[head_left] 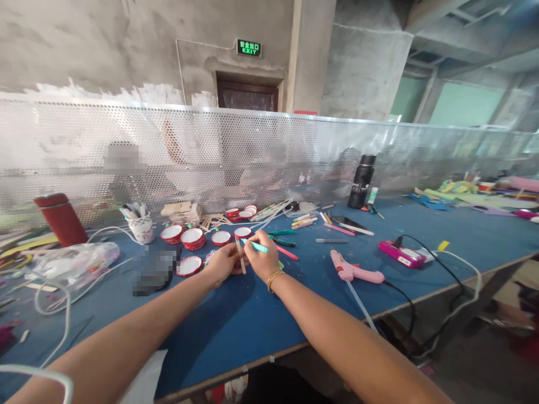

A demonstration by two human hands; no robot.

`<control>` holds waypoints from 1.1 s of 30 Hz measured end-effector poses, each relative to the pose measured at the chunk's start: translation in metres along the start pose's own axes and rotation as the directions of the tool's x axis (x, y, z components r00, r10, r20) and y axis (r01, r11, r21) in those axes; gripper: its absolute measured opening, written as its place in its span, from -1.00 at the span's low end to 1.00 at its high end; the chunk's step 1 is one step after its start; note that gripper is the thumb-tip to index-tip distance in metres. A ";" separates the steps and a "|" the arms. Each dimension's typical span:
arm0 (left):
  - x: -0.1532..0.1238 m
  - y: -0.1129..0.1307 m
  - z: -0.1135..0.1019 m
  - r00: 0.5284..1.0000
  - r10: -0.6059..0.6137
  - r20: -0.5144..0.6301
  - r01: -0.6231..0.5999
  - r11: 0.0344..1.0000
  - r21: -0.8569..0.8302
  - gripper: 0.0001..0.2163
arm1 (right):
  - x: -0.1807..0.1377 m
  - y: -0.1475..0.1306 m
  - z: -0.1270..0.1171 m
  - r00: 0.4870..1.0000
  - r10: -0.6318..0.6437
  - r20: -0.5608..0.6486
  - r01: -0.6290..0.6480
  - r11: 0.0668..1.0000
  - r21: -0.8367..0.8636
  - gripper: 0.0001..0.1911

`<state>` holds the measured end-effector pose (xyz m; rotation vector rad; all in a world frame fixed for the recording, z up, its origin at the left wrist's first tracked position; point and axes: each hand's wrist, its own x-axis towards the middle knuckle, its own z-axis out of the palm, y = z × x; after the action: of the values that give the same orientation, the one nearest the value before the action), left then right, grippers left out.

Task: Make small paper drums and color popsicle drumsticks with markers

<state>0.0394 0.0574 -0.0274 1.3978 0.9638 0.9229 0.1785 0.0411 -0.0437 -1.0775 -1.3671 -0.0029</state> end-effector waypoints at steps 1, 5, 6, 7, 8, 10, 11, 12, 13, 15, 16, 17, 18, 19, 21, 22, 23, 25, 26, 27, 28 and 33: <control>0.000 0.000 0.000 1.000 -0.003 -0.004 0.003 1.000 0.002 -0.71 | 0.000 -0.001 0.000 1.000 -0.006 0.003 0.006 1.000 0.007 -0.86; -0.001 0.000 0.000 1.000 0.006 0.009 -0.006 1.000 0.013 -0.74 | -0.002 -0.005 0.000 0.999 -0.019 0.046 0.017 0.999 0.043 -0.87; -0.001 0.000 0.000 1.000 0.010 0.013 -0.010 1.000 0.014 -0.74 | -0.002 -0.006 0.000 0.998 -0.016 0.056 0.013 0.999 0.050 -0.86; -0.001 0.001 0.000 1.000 0.013 0.015 -0.013 1.000 0.014 -0.74 | -0.003 -0.007 0.000 0.998 -0.012 0.064 0.008 0.998 0.056 -0.86; -0.002 0.001 0.000 1.000 0.013 0.014 -0.014 1.000 0.014 -0.74 | -0.003 -0.007 0.000 0.997 -0.007 0.073 0.003 0.998 0.059 -0.86; -0.002 0.001 0.001 1.000 0.014 0.009 -0.014 1.000 0.015 -0.75 | -0.003 -0.007 0.000 0.996 -0.001 0.085 -0.004 0.998 0.061 -0.86; -0.002 0.001 0.001 1.000 0.016 0.008 -0.016 1.000 0.015 -0.75 | -0.003 -0.007 0.000 0.996 -0.003 0.090 -0.002 0.998 0.061 -0.86; -0.002 0.001 0.001 1.000 0.017 0.006 -0.018 1.000 0.015 -0.75 | -0.003 -0.007 0.000 0.996 -0.007 0.092 0.002 0.998 0.059 -0.87; -0.002 0.001 0.001 1.000 0.018 0.003 -0.018 1.000 0.014 -0.74 | -0.002 -0.007 0.000 0.996 -0.012 0.088 0.007 0.999 0.054 -0.87; -0.002 0.002 0.002 1.000 0.011 -0.005 -0.011 1.000 0.005 -0.73 | -0.002 -0.005 0.000 0.998 -0.015 0.065 0.014 0.999 0.029 -0.87; -0.002 0.002 0.002 1.000 0.006 -0.008 -0.006 1.000 0.001 -0.72 | -0.001 -0.004 0.000 0.999 -0.011 0.050 0.010 1.000 0.013 -0.87; -0.002 0.002 0.002 1.000 0.002 -0.010 -0.002 1.000 -0.003 -0.71 | -0.001 -0.003 0.000 0.999 -0.003 0.034 0.003 1.000 0.000 -0.87; -0.002 0.002 0.002 1.000 0.001 -0.010 -0.001 1.000 -0.006 -0.69 | 0.000 -0.002 0.000 1.000 0.006 0.021 -0.006 1.000 -0.008 -0.87; -0.003 0.003 0.003 1.000 0.001 -0.009 -0.001 1.000 -0.008 -0.68 | 0.000 -0.001 -0.001 1.000 0.013 0.013 -0.013 1.000 -0.008 -0.87; -0.003 0.004 0.003 1.000 0.000 -0.007 0.000 1.000 -0.011 -0.68 | 0.000 -0.001 -0.001 1.000 0.011 0.010 -0.012 1.000 0.012 -0.86; -0.004 0.004 0.003 1.000 -0.002 -0.004 0.002 1.000 -0.013 -0.69 | 0.000 -0.001 -0.001 1.000 0.002 0.013 -0.003 1.000 0.024 -0.87; -0.004 0.004 0.003 1.000 -0.003 -0.001 0.003 1.000 -0.013 -0.69 | -0.001 -0.002 0.000 1.000 -0.009 0.017 0.009 0.999 0.036 -0.87; -0.004 0.004 0.004 1.000 0.003 0.010 -0.003 1.000 -0.009 -0.71 | -0.001 -0.004 0.000 0.999 -0.028 0.031 0.026 0.998 0.055 -0.88; -0.005 0.004 0.004 1.000 0.009 0.013 -0.009 1.000 -0.004 -0.72 | -0.002 -0.005 0.000 0.999 -0.031 0.038 0.029 0.998 0.061 -0.88; -0.005 0.004 0.004 1.000 0.012 0.014 -0.013 1.000 0.003 -0.74 | -0.002 -0.006 0.000 0.998 -0.031 0.047 0.028 0.997 0.068 -0.88; -0.005 0.004 0.004 1.000 0.014 0.014 -0.014 1.000 0.008 -0.75 | -0.003 -0.006 0.000 0.998 -0.028 0.055 0.024 0.997 0.073 -0.87; -0.004 0.003 0.004 1.000 0.017 0.005 -0.017 1.000 0.010 -0.76 | -0.002 -0.005 0.001 0.998 -0.018 0.065 0.013 0.997 0.074 -0.87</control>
<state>0.0414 0.0519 -0.0243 1.4175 0.9557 0.9280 0.1737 0.0376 -0.0426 -1.0127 -1.4235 0.0714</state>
